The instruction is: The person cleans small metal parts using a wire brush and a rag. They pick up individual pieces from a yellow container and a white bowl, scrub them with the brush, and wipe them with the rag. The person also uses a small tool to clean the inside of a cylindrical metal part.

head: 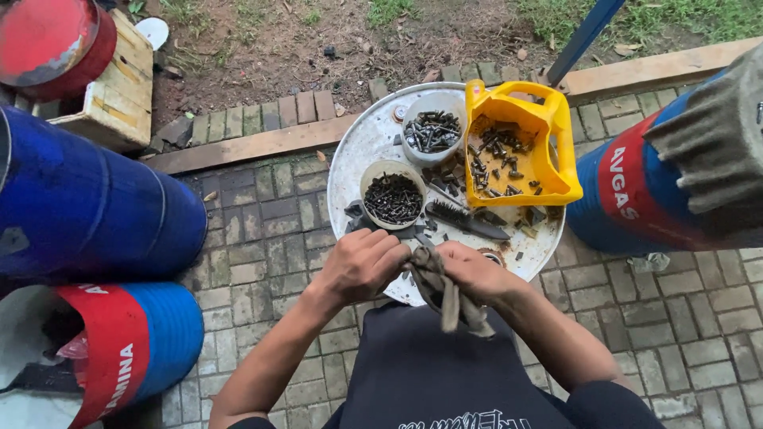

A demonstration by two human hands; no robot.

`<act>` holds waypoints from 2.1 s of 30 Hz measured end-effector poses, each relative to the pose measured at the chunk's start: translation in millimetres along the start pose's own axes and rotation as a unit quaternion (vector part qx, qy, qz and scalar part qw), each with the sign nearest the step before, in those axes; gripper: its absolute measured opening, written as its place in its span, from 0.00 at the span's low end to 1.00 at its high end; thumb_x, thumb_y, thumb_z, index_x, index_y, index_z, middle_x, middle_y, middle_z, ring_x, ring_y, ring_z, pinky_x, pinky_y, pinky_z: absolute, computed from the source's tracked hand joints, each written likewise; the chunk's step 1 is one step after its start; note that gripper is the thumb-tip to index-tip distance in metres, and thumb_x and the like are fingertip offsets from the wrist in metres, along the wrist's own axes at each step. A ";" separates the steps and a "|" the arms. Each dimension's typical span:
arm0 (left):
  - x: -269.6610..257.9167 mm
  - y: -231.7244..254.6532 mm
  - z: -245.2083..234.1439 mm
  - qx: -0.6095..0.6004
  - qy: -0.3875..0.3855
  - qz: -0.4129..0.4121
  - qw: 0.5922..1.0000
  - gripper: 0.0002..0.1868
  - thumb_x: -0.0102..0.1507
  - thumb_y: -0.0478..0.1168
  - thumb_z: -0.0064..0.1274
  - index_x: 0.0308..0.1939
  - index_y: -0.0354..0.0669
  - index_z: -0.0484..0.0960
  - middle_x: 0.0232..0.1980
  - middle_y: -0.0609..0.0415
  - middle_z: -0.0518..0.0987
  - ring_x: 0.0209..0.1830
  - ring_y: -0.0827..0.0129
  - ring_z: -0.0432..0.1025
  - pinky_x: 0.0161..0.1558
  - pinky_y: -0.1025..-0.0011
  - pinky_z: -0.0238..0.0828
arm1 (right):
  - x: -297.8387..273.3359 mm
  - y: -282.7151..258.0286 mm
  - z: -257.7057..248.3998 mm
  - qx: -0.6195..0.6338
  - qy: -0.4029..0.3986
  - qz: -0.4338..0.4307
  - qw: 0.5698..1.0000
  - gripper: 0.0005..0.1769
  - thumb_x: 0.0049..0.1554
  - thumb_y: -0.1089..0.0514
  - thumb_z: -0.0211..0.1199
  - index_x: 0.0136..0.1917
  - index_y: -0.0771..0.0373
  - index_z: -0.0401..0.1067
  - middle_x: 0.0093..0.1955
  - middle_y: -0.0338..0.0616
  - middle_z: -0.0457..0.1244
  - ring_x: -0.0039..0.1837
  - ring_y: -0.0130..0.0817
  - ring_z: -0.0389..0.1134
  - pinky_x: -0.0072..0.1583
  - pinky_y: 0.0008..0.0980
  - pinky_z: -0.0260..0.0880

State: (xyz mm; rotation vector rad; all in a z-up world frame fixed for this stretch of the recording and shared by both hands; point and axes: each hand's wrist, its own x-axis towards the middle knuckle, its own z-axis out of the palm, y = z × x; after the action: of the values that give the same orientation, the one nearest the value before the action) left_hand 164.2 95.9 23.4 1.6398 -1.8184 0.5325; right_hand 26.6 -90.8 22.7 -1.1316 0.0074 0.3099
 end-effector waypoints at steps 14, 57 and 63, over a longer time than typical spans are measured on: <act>-10.3 20.6 -33.5 -0.354 -0.054 -0.445 0.821 0.20 0.72 0.43 0.34 0.29 0.44 0.75 0.15 0.53 0.66 0.16 0.68 0.60 0.22 0.67 0.59 | -19.5 -7.3 -14.7 -0.472 0.221 -0.387 0.761 0.18 0.66 0.55 0.56 0.34 0.59 0.70 0.26 0.40 0.55 0.27 0.42 0.59 0.32 0.35 0.63; 49.5 46.5 -51.4 -0.307 0.072 -0.163 0.935 0.00 0.64 0.28 0.59 0.39 0.32 0.84 0.34 0.48 0.83 0.27 0.59 0.79 0.30 0.70 0.80 | -21.6 -3.6 36.9 -0.104 0.121 -0.216 0.963 0.20 0.69 0.54 0.55 0.38 0.65 0.74 0.28 0.43 0.65 0.33 0.27 0.62 0.39 0.30 0.69; 29.3 39.0 -37.5 -0.420 0.056 -0.298 0.855 0.29 0.63 0.48 0.66 0.61 0.32 0.81 0.36 0.46 0.83 0.29 0.63 0.79 0.31 0.64 0.80 | -21.2 2.7 31.7 -0.137 0.167 -0.235 0.948 0.13 0.62 0.55 0.65 0.45 0.70 0.77 0.33 0.46 0.69 0.39 0.28 0.66 0.42 0.36 0.73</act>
State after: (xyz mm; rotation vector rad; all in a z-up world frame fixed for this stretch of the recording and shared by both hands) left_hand 131.7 105.2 74.8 1.3627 -1.0826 -0.4019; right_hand 0.9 -66.6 37.3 -1.4106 -0.0061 -0.3185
